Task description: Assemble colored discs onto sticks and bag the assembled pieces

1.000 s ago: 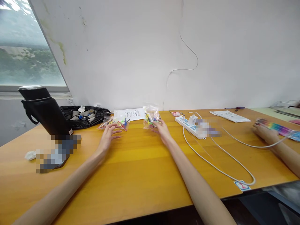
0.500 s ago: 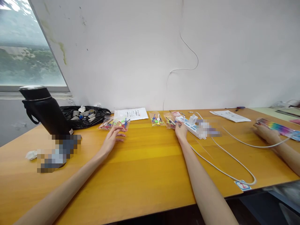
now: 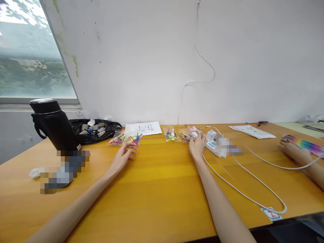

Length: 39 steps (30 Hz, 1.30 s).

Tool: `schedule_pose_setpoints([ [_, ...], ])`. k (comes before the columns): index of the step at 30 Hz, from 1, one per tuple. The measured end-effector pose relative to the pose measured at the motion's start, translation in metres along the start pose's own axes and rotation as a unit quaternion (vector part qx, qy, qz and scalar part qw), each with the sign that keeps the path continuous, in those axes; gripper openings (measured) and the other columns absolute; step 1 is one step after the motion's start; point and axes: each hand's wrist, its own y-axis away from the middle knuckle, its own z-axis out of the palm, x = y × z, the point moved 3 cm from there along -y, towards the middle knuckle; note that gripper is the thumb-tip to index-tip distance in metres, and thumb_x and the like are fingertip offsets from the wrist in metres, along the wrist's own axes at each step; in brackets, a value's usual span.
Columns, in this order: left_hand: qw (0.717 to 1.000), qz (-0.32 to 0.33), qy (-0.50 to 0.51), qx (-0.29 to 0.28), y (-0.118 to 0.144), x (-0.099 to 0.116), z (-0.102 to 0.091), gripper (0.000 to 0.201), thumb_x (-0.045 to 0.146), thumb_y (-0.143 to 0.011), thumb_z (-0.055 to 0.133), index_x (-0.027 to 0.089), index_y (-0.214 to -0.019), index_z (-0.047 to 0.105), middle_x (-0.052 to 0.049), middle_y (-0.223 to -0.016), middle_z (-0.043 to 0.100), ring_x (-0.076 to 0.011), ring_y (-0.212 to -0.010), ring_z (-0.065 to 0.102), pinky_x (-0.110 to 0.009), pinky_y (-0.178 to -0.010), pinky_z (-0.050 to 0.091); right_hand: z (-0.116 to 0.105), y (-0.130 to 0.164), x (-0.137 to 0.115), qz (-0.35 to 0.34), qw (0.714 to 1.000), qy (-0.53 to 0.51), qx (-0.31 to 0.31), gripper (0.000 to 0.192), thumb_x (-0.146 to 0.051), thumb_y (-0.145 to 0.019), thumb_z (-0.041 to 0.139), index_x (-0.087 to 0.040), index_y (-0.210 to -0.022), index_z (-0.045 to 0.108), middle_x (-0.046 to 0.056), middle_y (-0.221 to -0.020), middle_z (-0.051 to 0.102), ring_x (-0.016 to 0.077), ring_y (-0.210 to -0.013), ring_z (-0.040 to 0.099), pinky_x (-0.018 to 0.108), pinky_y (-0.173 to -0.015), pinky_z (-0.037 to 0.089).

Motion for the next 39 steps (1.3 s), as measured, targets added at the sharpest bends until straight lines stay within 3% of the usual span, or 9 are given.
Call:
schedule_pose_setpoints([
  [4, 0.975, 0.11, -0.182, 0.071, -0.014, 0.009, -0.017, 0.022, 0.022, -0.087, 0.052, 0.022, -0.109, 0.057, -0.009, -0.114, 0.067, -0.0247, -0.104, 0.062, -0.038, -0.085, 0.05, 0.004, 0.006, -0.029, -0.082, 0.995, -0.052, -0.002, 0.045, -0.03, -0.087, 0.045, -0.015, -0.127, 0.06, 0.019, -0.131, 0.058, 0.0302, -0.121, 0.052, 0.048, -0.109, 0.037],
  [7, 0.927, 0.119, -0.339, 0.104, -0.037, 0.01, -0.025, 0.031, 0.027, -0.088, 0.055, 0.02, -0.118, 0.054, -0.012, -0.127, 0.061, -0.0295, -0.119, 0.054, -0.045, -0.102, 0.043, 0.014, 0.022, -0.052, -0.101, 0.984, -0.131, -0.068, 0.038, -0.028, -0.089, 0.044, -0.016, -0.122, 0.06, 0.016, -0.119, 0.065, 0.026, -0.105, 0.061, 0.043, -0.096, 0.048],
  [11, 0.906, 0.101, -0.404, 0.074, -0.069, 0.005, -0.016, 0.045, 0.029, -0.084, 0.062, 0.016, -0.126, 0.054, -0.018, -0.138, 0.055, -0.0368, -0.131, 0.045, -0.048, -0.11, 0.035, 0.027, 0.062, -0.086, -0.167, 0.946, -0.16, -0.228, 0.028, -0.023, -0.093, 0.045, -0.019, -0.113, 0.065, 0.011, -0.11, 0.071, 0.0231, -0.099, 0.065, 0.036, -0.083, 0.05],
  [15, 0.897, 0.091, -0.432, 0.008, -0.082, -0.001, 0.004, 0.033, 0.028, -0.083, 0.061, 0.014, -0.113, 0.062, -0.02, -0.125, 0.065, -0.038, -0.127, 0.049, -0.049, -0.11, 0.034, 0.03, 0.097, -0.111, -0.264, 0.9, -0.119, -0.326, 0.024, -0.017, -0.094, 0.047, -0.022, -0.107, 0.067, 0.007, -0.109, 0.073, 0.0198, -0.096, 0.067, 0.032, -0.083, 0.049],
  [19, 0.894, 0.097, -0.436, -0.031, -0.067, 0.001, 0.012, 0.031, 0.024, -0.084, 0.057, 0.014, -0.112, 0.063, -0.021, -0.127, 0.065, -0.0386, -0.127, 0.051, -0.051, -0.107, 0.037, 0.03, 0.104, -0.115, -0.257, 0.901, -0.1, -0.334, 0.023, -0.016, -0.096, 0.048, -0.022, -0.104, 0.068, 0.005, -0.105, 0.074, 0.0193, -0.094, 0.068, 0.032, -0.084, 0.048],
  [24, 0.901, 0.121, -0.403, -0.105, -0.027, 0.015, 0.01, 0.026, 0.02, -0.085, 0.052, 0.022, -0.109, 0.063, -0.011, -0.133, 0.063, -0.0285, -0.112, 0.063, -0.042, -0.1, 0.046, 0.031, 0.099, -0.11, -0.22, 0.916, -0.096, -0.322, 0.024, -0.016, -0.095, 0.048, -0.021, -0.104, 0.069, 0.004, -0.103, 0.075, 0.0197, -0.093, 0.068, 0.031, -0.08, 0.047],
  [27, 0.911, 0.143, -0.361, -0.14, -0.005, 0.019, 0.003, 0.023, 0.032, -0.089, 0.056, 0.024, -0.108, 0.064, -0.009, -0.147, 0.053, -0.0306, -0.128, 0.055, -0.045, -0.109, 0.041, 0.032, 0.1, -0.11, -0.213, 0.919, -0.088, -0.319, 0.024, -0.016, -0.095, 0.048, -0.022, -0.104, 0.07, 0.004, -0.107, 0.075, 0.0202, -0.095, 0.068, 0.031, -0.082, 0.047],
  [32, 0.92, 0.121, -0.346, -0.141, 0.013, 0.01, -0.013, 0.075, 0.051, -0.077, 0.074, 0.024, -0.141, 0.046, -0.014, -0.148, 0.051, -0.0371, -0.139, 0.043, -0.053, -0.114, 0.035, 0.037, 0.108, -0.111, -0.221, 0.911, -0.068, -0.342, 0.025, -0.014, -0.094, 0.049, -0.021, -0.106, 0.071, 0.006, -0.112, 0.073, 0.0207, -0.1, 0.066, 0.032, -0.088, 0.047],
  [39, 0.944, 0.1, -0.289, -0.126, 0.008, 0.005, -0.02, 0.063, 0.042, -0.08, 0.072, 0.021, -0.135, 0.048, -0.013, -0.14, 0.056, -0.0328, -0.133, 0.051, -0.047, -0.111, 0.04, 0.039, 0.113, -0.11, -0.263, 0.9, -0.007, -0.347, 0.028, -0.017, -0.097, 0.051, -0.019, -0.101, 0.079, 0.011, -0.1, 0.069, 0.0267, -0.104, 0.056, 0.039, -0.094, 0.045],
])
